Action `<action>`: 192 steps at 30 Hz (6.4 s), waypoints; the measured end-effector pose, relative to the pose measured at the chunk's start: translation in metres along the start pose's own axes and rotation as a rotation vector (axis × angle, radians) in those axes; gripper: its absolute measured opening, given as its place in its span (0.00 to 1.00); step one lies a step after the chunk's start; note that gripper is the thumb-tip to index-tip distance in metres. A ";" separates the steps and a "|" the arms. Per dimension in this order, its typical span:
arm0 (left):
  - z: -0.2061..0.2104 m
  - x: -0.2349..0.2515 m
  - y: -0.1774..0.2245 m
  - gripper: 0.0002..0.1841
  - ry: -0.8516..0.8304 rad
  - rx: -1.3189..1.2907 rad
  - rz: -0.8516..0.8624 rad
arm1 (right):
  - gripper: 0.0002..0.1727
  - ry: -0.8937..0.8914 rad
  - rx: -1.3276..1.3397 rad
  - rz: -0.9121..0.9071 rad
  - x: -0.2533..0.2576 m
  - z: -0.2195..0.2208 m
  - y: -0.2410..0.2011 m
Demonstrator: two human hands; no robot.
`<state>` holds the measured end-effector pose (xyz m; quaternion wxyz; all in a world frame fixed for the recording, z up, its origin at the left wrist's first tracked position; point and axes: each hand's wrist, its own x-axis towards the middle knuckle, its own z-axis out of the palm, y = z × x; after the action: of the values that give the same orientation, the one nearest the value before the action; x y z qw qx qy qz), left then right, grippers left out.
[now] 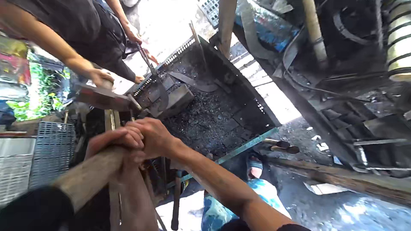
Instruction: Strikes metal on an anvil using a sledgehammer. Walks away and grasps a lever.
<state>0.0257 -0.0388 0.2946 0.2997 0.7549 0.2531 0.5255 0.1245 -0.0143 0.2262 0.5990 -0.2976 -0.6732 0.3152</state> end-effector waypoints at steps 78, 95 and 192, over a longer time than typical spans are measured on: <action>0.004 -0.015 0.014 0.19 0.023 -0.145 -0.053 | 0.21 -0.086 -0.052 0.081 -0.020 -0.007 -0.014; 0.015 -0.045 -0.001 0.23 0.023 -0.242 -0.196 | 0.24 -0.131 -0.041 0.288 -0.065 -0.004 -0.009; 0.050 -0.158 -0.110 0.17 0.258 -0.387 -0.641 | 0.26 -0.349 -0.074 0.802 -0.174 0.013 0.077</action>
<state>0.0154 -0.0822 0.1006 0.5511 0.4951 0.4078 0.5337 0.1319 -0.1026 0.0572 0.2955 -0.4991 -0.6062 0.5441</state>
